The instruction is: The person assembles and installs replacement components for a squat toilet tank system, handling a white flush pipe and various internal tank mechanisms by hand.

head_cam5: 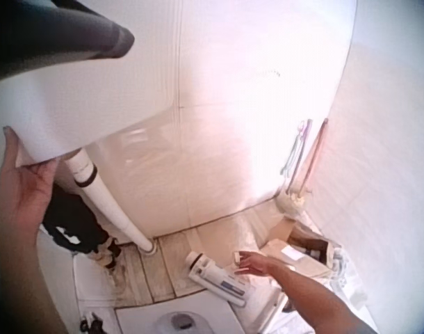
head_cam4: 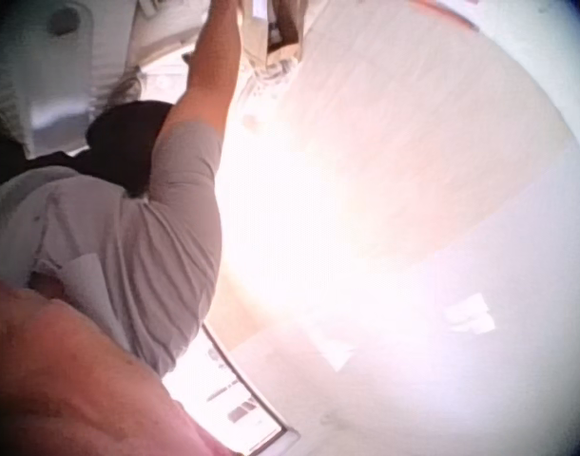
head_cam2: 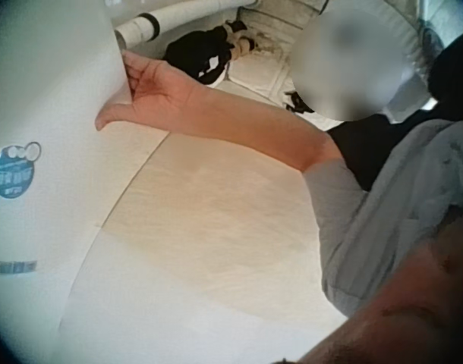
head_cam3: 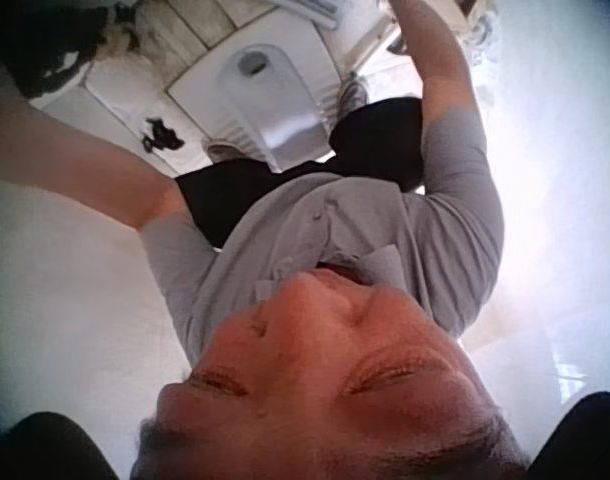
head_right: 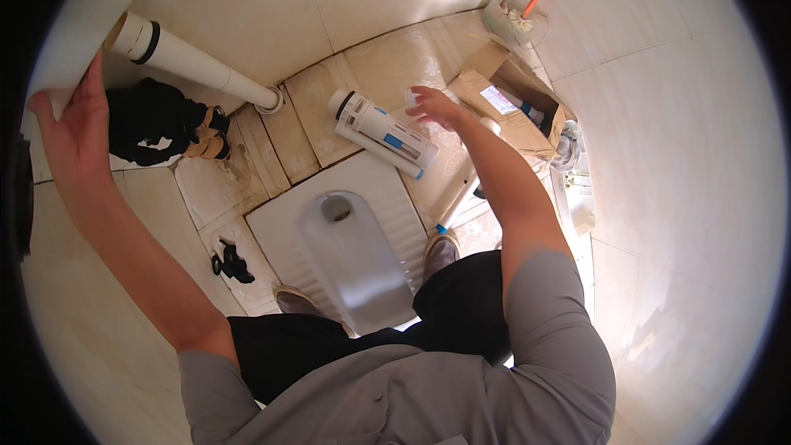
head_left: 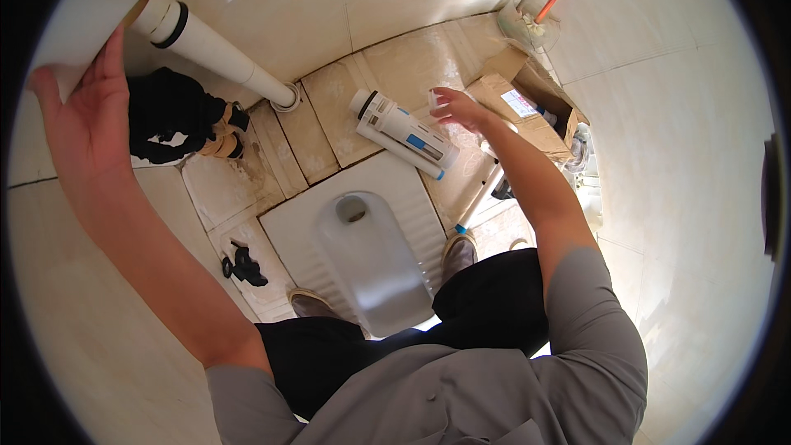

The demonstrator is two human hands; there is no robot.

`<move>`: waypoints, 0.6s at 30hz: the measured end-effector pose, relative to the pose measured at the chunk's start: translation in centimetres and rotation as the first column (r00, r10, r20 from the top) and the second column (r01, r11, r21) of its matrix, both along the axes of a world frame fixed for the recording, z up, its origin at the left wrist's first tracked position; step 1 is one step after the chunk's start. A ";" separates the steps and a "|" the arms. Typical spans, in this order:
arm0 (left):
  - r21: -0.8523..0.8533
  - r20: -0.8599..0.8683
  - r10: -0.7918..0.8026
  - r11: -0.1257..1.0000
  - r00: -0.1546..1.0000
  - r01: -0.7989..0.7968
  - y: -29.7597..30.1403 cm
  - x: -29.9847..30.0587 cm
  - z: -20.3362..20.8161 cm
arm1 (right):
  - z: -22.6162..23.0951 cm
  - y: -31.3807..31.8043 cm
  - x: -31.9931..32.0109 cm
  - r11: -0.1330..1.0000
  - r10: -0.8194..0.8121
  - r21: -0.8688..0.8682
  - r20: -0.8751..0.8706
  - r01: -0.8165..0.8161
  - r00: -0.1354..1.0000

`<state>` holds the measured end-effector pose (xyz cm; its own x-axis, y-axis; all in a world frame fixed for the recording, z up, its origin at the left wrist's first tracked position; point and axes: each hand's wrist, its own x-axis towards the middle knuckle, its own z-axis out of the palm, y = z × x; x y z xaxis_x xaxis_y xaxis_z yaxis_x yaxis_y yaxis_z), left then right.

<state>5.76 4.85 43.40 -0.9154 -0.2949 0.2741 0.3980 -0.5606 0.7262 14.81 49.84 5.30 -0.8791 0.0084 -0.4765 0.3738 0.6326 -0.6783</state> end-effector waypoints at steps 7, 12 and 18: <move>0.084 -0.002 -0.015 0.996 1.000 0.015 -0.2 1.0 1.0 | 10.9 -4.5 -1.6 0.086 0.251 -0.967 0.253 0.239 0.934; 0.110 -0.016 -0.005 0.994 1.000 0.007 0.1 0.5 0.5 | 11.6 -6.2 -2.7 0.080 0.222 -0.978 0.206 0.193 0.953; 0.122 0.022 -0.088 0.989 0.996 0.085 0.5 1.0 0.5 | 0.2 -3.3 -1.9 0.940 -0.337 0.002 0.174 0.342 0.925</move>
<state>6.77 5.40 43.88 -0.9454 -0.2435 0.2164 0.3254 -0.6762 0.6609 12.88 46.51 5.54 -0.7324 0.2766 -0.6222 0.6734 0.4295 -0.6017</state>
